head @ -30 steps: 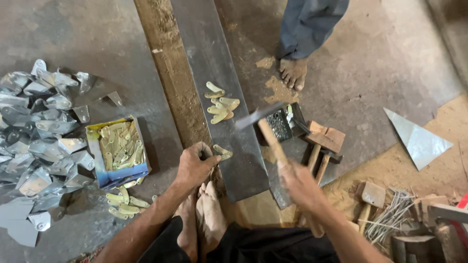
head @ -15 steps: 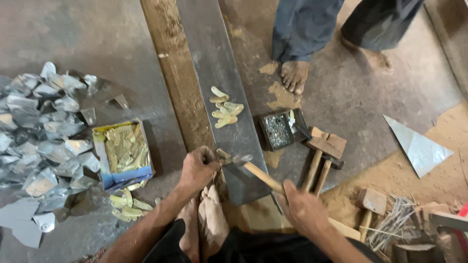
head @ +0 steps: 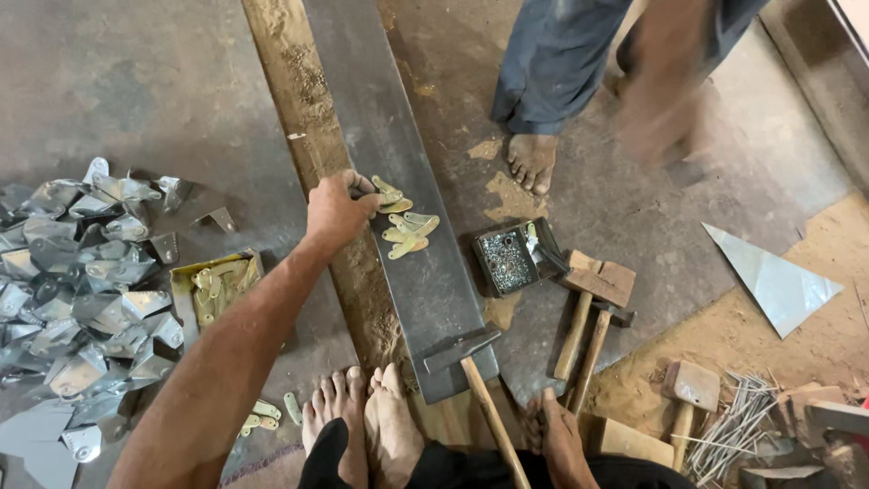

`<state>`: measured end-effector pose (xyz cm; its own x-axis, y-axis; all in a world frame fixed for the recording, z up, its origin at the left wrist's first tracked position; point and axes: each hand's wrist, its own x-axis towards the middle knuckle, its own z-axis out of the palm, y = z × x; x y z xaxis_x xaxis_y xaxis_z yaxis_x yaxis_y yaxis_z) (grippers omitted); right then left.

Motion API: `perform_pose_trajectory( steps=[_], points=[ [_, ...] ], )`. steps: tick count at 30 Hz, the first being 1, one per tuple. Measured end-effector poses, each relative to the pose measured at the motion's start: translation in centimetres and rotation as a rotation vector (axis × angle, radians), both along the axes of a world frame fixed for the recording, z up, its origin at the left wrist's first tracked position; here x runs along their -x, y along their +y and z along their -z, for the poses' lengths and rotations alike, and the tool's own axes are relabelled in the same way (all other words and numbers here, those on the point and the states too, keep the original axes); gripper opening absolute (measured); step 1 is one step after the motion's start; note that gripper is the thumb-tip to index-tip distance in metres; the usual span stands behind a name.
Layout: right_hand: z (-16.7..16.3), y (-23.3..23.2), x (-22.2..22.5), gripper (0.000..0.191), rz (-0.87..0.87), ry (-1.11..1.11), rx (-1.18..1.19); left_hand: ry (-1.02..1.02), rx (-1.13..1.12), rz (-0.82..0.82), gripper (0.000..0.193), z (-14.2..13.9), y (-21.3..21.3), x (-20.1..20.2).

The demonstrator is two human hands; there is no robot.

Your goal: The person sits on the workshop floor and hammers small flat metal pieces one at a time on a long steel bar used as an anvil, flipping and repositioning each piece between strikes, then places the worked pieces in a growing pile beside a box of similar parts.

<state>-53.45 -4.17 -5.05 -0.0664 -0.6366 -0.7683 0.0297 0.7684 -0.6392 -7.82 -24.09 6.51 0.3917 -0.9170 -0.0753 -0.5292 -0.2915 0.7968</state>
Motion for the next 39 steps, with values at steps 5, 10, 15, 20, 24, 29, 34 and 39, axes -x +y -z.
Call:
perform_pose_trajectory(
  steps=[5, 10, 15, 20, 24, 29, 34, 39],
  points=[
    [0.5, -0.6, -0.3, 0.054, 0.034, -0.071, -0.019, -0.223, -0.042, 0.105, 0.027, -0.3, 0.0, -0.4],
    [-0.4, -1.6, -1.2, 0.052, 0.007, -0.049, -0.107, -0.447, 0.138, 0.374, 0.030, 0.1, -0.1, -0.8],
    [-1.2, -1.8, -1.7, 0.052, 0.005, -0.022, -0.117, -0.492, 0.190, 0.286, 0.029, -0.3, -1.2, -1.5],
    [-1.5, -1.8, -2.1, 0.050, -0.012, -0.021, -0.111, -0.614, 0.108, 0.585, 0.055, -1.0, -0.1, 2.3],
    [-1.9, -2.0, -2.4, 0.050, -0.009, -0.047, -0.153, -0.584, -0.022, 0.583, 0.040, -1.5, 0.3, 4.6],
    [-2.3, -2.2, -2.5, 0.050, -0.013, -0.035, -0.198, -0.165, -0.211, 0.489, 0.018, -1.7, -1.3, 4.6],
    [-1.9, -2.1, -2.5, 0.050, -0.028, -0.052, -0.175, 0.165, -0.156, 0.337, 0.016, -2.3, -3.5, 2.1],
    [-0.8, -1.8, -2.3, 0.049, -0.029, -0.057, -0.167, 0.018, -0.069, -0.036, 0.020, -2.7, -6.3, -4.1]
  ],
)
